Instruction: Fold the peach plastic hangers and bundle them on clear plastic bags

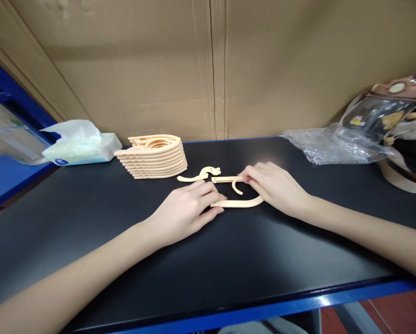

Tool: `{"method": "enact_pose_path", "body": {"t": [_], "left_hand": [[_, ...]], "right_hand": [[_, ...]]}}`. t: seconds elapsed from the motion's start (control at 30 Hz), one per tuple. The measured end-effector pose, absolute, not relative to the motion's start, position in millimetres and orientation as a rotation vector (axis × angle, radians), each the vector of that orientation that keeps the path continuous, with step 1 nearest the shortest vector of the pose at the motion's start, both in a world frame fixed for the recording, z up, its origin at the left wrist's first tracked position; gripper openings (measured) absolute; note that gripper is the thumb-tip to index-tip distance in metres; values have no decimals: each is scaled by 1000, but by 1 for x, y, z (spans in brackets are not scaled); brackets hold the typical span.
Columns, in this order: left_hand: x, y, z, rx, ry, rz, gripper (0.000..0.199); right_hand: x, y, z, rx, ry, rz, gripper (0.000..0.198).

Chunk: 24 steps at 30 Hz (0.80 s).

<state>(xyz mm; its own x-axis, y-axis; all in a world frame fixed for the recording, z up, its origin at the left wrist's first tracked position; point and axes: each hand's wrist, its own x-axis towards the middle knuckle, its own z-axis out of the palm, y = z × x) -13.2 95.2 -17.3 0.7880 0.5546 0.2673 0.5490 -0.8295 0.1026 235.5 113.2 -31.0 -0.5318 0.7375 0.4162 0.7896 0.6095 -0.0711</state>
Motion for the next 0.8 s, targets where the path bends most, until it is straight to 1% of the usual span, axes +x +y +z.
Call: {"method": "enact_pose_path", "body": {"t": [0.47,0.53,0.6,0.63,0.73,0.8], "left_hand": [[-14,95,-15,2886,895,485,24],[-14,96,-14,2887,898,490,26],[-15,98,-15,2886,931,505,27],[-15,99,-15,2888,963,523,27],[-18,104,-17,2900,1115,611,27],[-20,108,-18,2894,1236,671,26]], "right_hand": [[239,118,-34,-1083,-2434,-181,20],[238,117,-33,-1058,-2415,-220,18],[237,115,-30,-1030,-2377,-271,12],[236,113,-28,-1001,-2372,-296,12],[233,104,-23,-808,-2469,-377,26],[230,98,-20,-667,-2571,-428,27]]}}
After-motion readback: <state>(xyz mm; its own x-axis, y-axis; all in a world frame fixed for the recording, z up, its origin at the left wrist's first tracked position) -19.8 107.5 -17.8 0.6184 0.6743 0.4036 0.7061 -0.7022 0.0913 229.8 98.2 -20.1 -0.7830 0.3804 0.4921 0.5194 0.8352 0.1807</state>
